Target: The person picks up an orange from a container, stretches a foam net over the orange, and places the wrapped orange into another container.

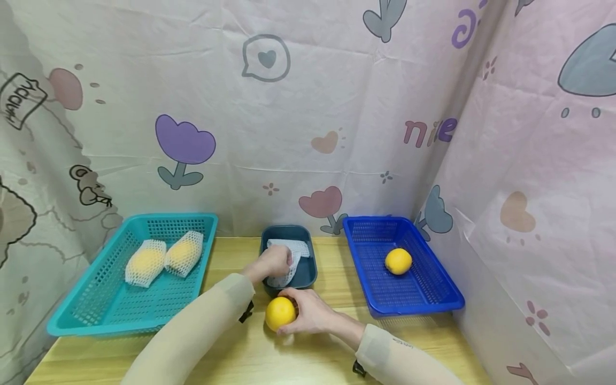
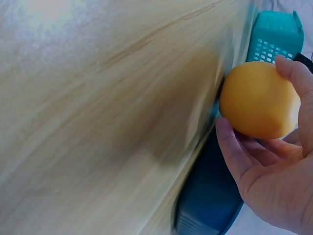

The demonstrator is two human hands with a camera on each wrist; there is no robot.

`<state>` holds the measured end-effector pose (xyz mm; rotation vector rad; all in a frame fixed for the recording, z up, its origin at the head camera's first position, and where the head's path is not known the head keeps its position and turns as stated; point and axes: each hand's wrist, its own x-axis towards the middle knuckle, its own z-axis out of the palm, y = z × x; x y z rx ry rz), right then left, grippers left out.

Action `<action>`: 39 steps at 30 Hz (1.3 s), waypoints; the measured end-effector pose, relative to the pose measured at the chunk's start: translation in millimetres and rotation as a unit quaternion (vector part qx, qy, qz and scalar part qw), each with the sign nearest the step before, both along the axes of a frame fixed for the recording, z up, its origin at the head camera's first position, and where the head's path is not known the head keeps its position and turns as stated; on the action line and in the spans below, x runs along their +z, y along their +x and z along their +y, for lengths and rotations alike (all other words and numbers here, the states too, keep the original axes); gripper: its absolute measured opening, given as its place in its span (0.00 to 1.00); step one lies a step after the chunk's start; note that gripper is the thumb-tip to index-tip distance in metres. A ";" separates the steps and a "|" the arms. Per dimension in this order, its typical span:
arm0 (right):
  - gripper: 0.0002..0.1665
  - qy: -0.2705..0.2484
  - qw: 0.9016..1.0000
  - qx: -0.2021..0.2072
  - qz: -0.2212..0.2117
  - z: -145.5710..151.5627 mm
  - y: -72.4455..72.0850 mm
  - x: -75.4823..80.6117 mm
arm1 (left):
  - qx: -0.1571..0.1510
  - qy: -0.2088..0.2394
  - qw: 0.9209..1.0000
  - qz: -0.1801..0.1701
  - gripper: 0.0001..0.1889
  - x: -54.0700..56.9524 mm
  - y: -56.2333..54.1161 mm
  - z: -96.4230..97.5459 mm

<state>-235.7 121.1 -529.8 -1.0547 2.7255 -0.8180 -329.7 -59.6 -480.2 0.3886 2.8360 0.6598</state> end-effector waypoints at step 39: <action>0.47 -0.048 0.997 0.002 -0.057 11.3 3.9 9.6 | -0.005 0.289 0.954 0.074 0.06 41.4 29.3 -34.7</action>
